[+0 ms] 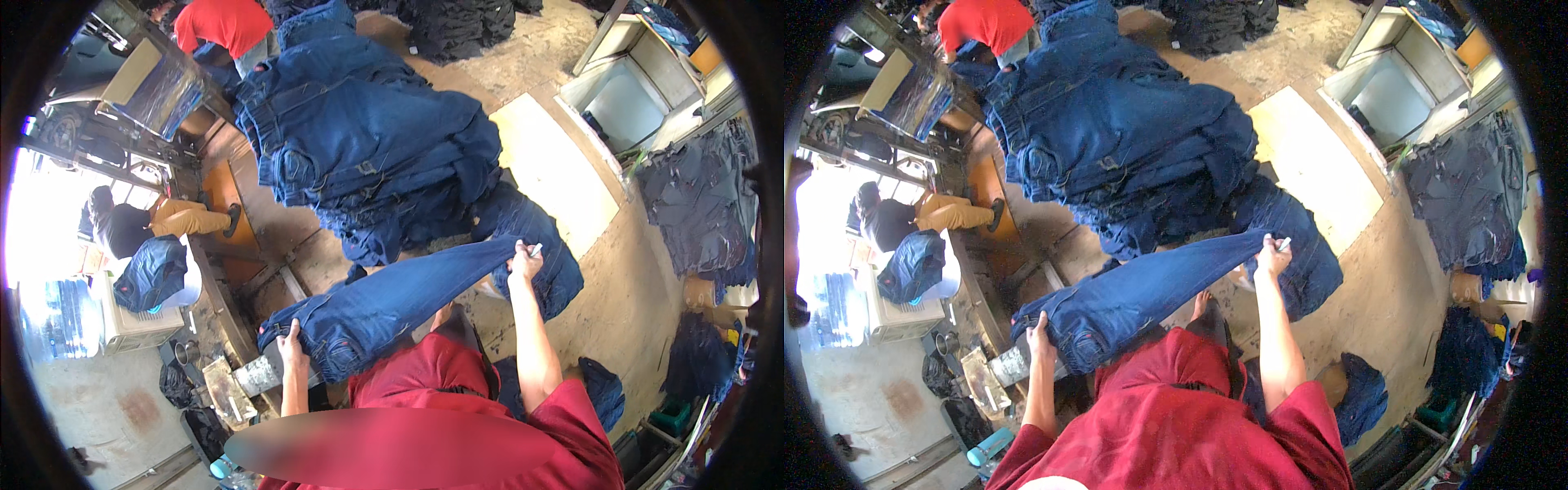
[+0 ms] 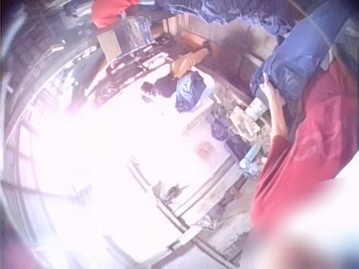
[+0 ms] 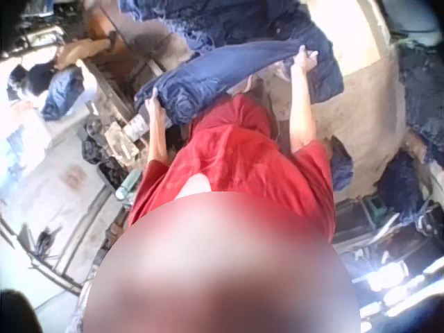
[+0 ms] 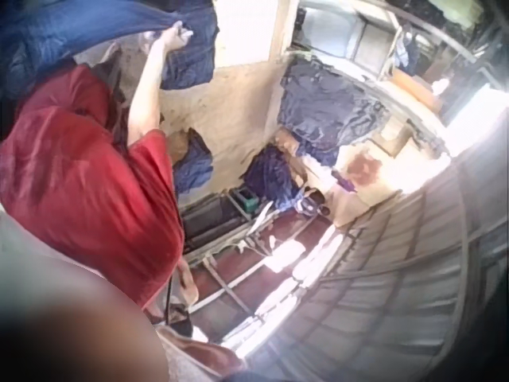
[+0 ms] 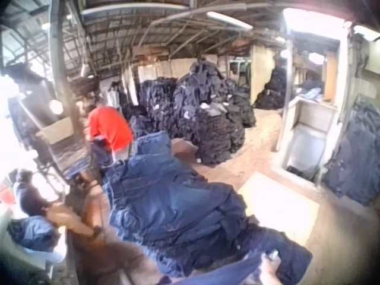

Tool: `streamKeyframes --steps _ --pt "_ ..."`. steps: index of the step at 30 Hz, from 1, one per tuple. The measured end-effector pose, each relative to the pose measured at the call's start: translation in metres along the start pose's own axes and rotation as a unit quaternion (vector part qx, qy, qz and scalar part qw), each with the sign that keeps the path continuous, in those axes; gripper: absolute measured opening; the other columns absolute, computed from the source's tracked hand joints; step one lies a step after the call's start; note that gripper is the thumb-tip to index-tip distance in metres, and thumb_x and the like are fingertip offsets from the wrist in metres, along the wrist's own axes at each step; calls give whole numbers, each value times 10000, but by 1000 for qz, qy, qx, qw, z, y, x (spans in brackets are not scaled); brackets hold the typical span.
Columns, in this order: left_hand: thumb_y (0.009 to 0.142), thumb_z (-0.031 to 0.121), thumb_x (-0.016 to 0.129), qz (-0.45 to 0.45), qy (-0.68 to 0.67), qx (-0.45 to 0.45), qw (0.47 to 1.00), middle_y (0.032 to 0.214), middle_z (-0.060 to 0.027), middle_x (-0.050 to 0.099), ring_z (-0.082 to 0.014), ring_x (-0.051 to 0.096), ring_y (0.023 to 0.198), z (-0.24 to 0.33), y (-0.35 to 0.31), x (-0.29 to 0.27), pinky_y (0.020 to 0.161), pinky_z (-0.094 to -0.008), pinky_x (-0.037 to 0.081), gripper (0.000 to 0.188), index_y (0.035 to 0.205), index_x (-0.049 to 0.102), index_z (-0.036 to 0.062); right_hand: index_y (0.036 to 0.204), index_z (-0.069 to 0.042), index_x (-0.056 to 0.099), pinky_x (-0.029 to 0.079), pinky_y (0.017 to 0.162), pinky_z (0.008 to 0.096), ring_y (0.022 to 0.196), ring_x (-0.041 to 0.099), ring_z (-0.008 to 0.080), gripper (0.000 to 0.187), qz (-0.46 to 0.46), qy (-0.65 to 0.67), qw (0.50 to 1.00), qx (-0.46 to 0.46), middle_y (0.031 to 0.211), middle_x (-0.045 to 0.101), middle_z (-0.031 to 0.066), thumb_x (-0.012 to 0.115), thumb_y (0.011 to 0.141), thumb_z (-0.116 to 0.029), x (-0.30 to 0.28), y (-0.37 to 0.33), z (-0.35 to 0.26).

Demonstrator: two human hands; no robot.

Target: The person repeatedly picks up folded denim jeans from a pile, places them on a cylindrical form, and uses a white marker to draw lines on the fabric. They then remove the jeans and place them on a separate pile, repeating the process with new jeans.

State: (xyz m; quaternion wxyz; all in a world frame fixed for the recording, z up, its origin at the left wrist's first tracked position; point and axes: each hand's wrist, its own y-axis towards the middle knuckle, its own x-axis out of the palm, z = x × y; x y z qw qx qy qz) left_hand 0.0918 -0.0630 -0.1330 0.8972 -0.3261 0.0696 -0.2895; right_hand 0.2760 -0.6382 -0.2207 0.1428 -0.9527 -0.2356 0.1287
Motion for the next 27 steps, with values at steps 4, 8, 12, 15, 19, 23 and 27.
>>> streamKeyframes --steps 4,8,12,15,19,23,27 --pt "942 113 862 -63 125 55 989 1041 -117 750 -245 734 861 41 31 1 804 -430 637 273 1118 668 32 820 -130 508 437 500 323 559 498 98 367 -163 -11 986 -26 718 559 -32 839 972 -76 12 -42 -9" --pt "950 184 864 -116 579 22 806 846 -66 719 -232 680 690 96 47 38 632 -445 559 263 989 694 -12 828 -124 549 450 462 326 520 528 111 340 -241 -97 965 -23 699 582 -14 862 956 -88 -2 -67 -14" --pt "1009 174 805 -266 314 -100 906 1071 -116 782 -256 759 905 51 -10 127 818 -430 628 286 1180 713 -36 860 -134 580 398 419 298 498 471 96 318 -53 155 986 -18 663 535 -36 882 961 -138 -55 34 -85" --pt "1071 121 717 -385 81 -191 899 1307 -137 765 -246 752 1172 -15 -76 226 1078 -428 611 344 1378 676 -28 899 -164 636 344 426 302 492 430 78 266 76 197 977 -32 664 505 -50 881 972 -235 -127 122 -161" --pt "1097 92 675 -489 -66 -199 846 1352 -97 735 -222 731 1220 -24 -151 373 1110 -416 603 349 1437 617 44 870 -137 631 320 384 253 471 431 60 249 106 323 926 -168 700 600 -13 809 1031 -205 -228 190 -291" --pt "1065 252 752 -640 -100 -51 760 1224 -56 754 -211 769 1047 76 -203 498 958 -429 665 397 1400 627 81 878 -126 554 321 425 257 486 353 68 318 133 415 872 -222 629 429 -57 836 1018 -170 -260 203 -412" --pt "1035 287 766 -635 -127 72 759 1156 -87 783 -247 759 1019 217 -217 547 994 -473 620 277 1208 731 74 1274 -60 681 591 963 373 940 688 184 318 -131 351 902 -214 978 660 25 819 1033 -214 -224 171 -470"
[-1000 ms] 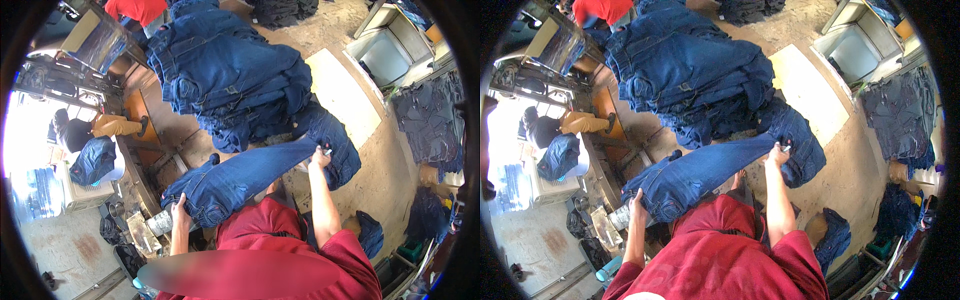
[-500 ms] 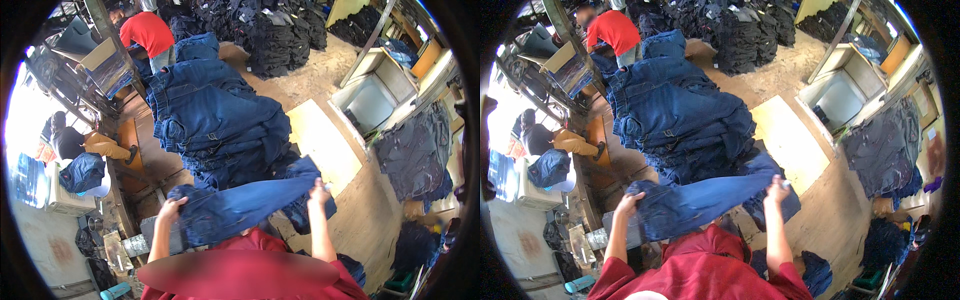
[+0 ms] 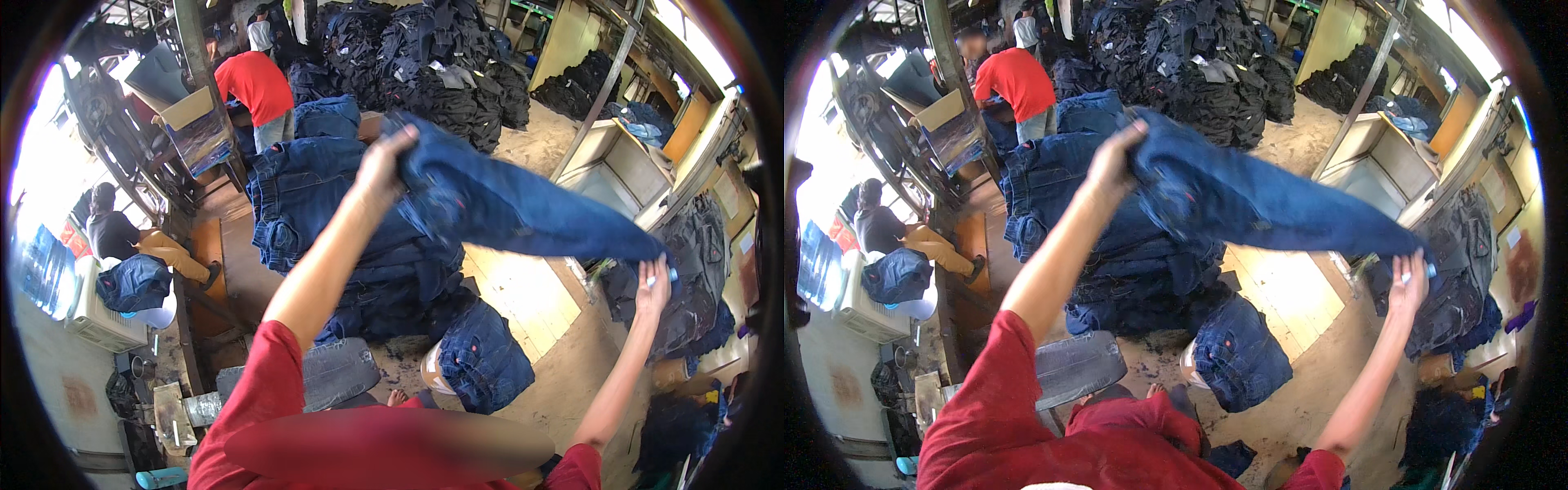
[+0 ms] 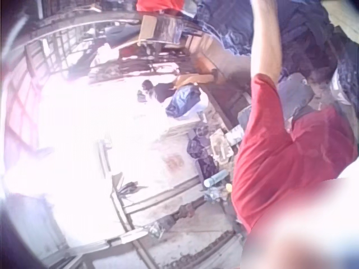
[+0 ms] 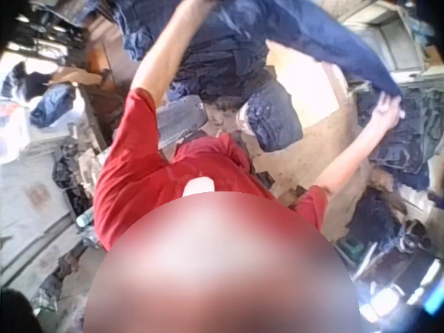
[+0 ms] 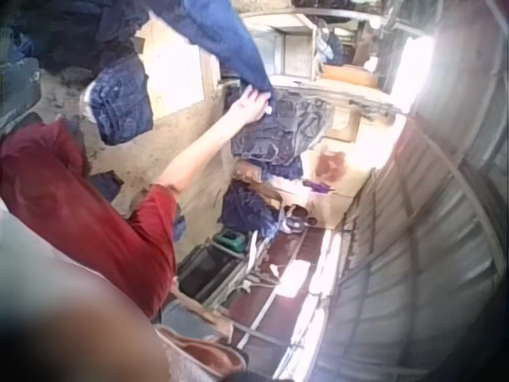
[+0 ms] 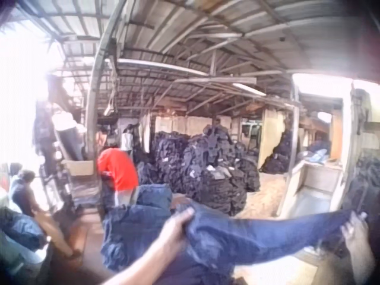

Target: The person repeatedly picks up folded denim jeans from a pile, places them on a cylindrical form, and uses a white marker to draw lines on the fabric. They then remove the jeans and place them on a separate pile, repeating the process with new jeans.

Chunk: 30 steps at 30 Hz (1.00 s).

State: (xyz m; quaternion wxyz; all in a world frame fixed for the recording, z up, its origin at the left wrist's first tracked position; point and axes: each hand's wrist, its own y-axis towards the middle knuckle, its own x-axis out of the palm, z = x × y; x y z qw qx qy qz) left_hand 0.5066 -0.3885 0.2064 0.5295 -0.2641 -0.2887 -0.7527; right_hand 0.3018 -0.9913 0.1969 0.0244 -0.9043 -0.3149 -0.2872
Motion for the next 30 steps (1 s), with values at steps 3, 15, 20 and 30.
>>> streamKeyframes --steps 3,15,20,30 --pt "1020 290 769 85 90 74 990 1167 -67 793 -248 744 1067 97 -3 -22 1048 -456 583 283 1216 757 86 1502 -53 543 629 927 433 1155 753 298 537 -204 -134 957 160 1486 700 191 691 1103 -381 29 -24 21" --pt "1021 882 360 -76 96 -117 986 1377 -371 623 -426 601 1273 -46 -278 23 1113 -540 436 1104 1674 338 -8 1212 -50 677 642 753 373 873 779 204 541 -212 -547 713 385 1078 828 94 805 989 -527 -188 -182 342" --pt "1049 791 403 -56 211 -188 957 1394 -326 632 -386 610 1281 -133 -282 78 1122 -511 441 992 1637 396 -8 1326 -44 497 566 1049 603 1308 672 405 689 -353 -821 412 179 1514 575 250 930 836 -261 -235 -276 409" --pt "1105 609 488 -11 285 -189 940 1430 -236 650 -306 626 1296 -140 -264 70 1138 -454 451 768 1563 510 -7 1185 -31 522 610 925 581 996 751 496 364 -310 -787 523 105 1176 728 297 738 922 -160 -275 -240 410"
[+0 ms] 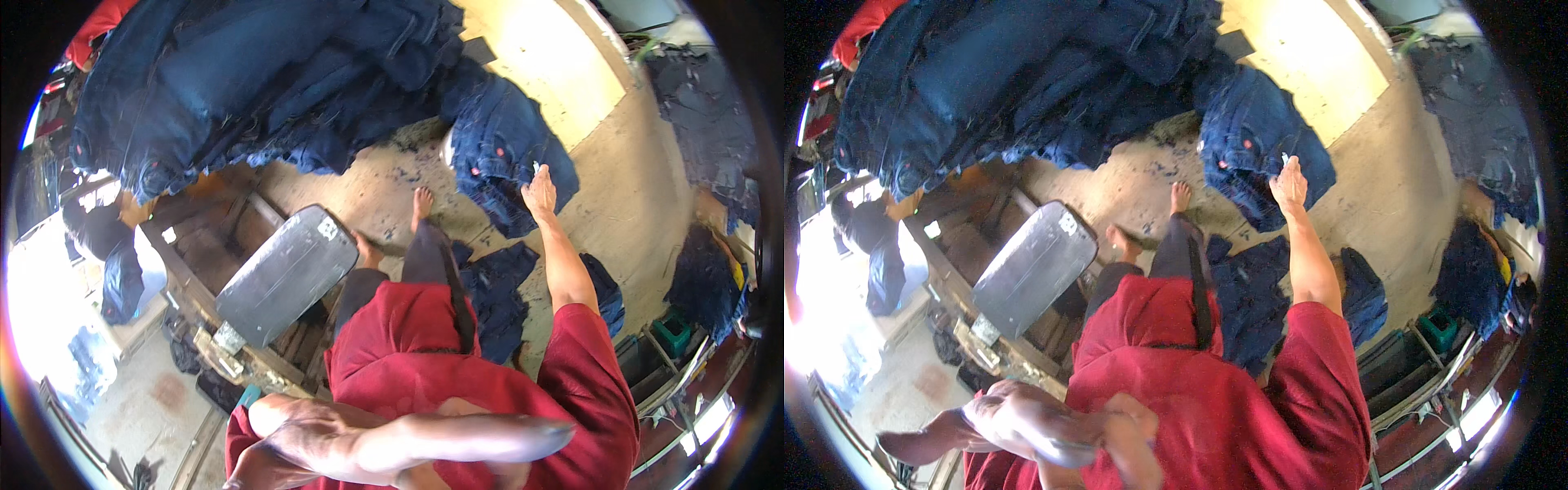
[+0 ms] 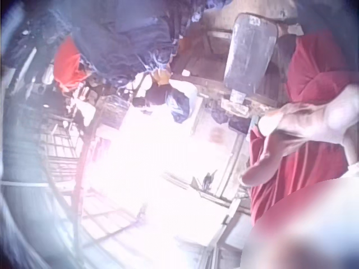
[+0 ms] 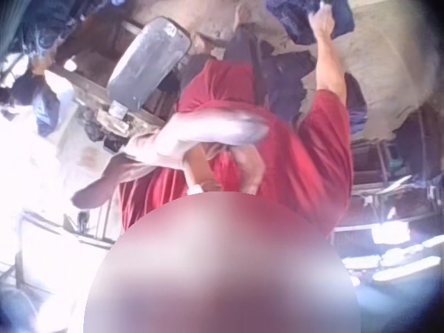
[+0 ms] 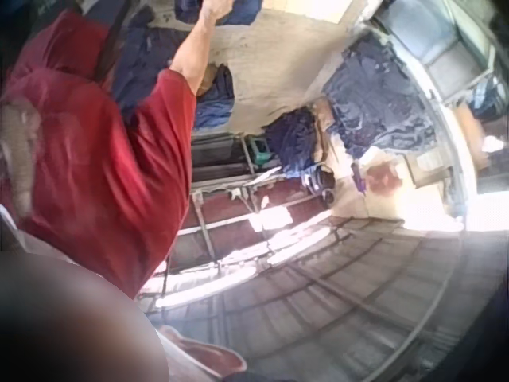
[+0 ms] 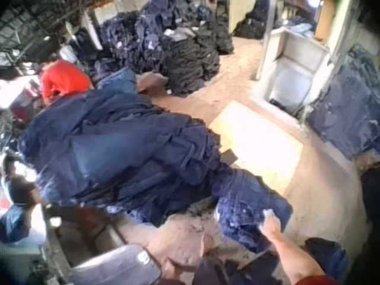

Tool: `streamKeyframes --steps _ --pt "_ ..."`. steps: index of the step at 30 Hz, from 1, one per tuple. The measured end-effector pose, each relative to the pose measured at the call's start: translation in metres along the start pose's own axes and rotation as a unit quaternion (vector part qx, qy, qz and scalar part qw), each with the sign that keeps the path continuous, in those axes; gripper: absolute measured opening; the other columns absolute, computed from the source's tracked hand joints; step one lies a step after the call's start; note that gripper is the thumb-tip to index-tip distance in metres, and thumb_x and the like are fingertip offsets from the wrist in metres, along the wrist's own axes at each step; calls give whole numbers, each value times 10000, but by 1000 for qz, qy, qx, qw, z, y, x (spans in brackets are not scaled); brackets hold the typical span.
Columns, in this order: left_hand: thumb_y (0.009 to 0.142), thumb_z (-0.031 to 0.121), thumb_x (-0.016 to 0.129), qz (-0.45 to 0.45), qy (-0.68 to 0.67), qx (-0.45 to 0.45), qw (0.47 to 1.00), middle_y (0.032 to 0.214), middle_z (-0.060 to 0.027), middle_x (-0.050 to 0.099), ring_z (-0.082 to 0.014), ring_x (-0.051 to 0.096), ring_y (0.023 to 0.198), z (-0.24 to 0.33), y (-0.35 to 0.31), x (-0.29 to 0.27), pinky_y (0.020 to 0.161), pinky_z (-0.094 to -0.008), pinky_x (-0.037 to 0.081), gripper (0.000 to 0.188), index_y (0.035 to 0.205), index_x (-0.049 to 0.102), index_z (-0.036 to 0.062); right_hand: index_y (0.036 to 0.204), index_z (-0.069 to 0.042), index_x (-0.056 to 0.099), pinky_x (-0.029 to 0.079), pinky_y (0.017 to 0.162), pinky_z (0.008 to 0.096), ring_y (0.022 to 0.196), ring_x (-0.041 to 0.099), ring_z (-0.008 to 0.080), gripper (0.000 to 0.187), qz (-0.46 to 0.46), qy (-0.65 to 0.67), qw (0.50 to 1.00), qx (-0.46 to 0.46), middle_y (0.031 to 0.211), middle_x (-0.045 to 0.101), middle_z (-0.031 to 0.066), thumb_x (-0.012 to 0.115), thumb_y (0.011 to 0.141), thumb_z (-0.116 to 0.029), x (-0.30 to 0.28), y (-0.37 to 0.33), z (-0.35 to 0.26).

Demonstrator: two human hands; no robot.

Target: The person repeatedly picks up folded denim jeans from a pile, places them on a cylindrical form, and uses a white marker to draw lines on the fabric. They then remove the jeans and place them on a separate pile, repeating the process with new jeans.

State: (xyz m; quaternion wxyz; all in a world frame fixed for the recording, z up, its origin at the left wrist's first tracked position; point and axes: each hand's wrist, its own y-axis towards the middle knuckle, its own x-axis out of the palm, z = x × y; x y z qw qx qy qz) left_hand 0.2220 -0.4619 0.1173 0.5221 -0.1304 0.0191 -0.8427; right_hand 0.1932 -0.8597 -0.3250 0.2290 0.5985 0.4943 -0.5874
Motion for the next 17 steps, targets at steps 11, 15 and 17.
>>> streamKeyframes --steps 11,15,17 --pt "1155 320 610 -71 -23 -87 993 1431 -143 686 -243 653 1283 -15 45 -7 1127 -400 473 464 1481 635 -9 1319 77 605 585 837 448 918 725 317 471 354 295 886 47 1088 737 210 671 955 -214 -270 81 -39" --pt "1157 466 548 -122 46 -100 986 1557 -160 625 -220 529 1472 -46 88 17 1264 -373 337 577 1505 653 18 1296 -16 501 550 603 365 680 647 174 432 253 410 872 -83 922 645 50 739 948 -112 -338 -15 -144" --pt "1152 611 463 -112 -37 -145 982 1671 -156 534 -157 394 1572 -52 119 18 1292 -298 264 653 1622 590 175 1388 -117 450 505 1091 400 1164 633 189 519 292 327 880 -186 1283 578 229 736 954 -114 -335 -53 -208"
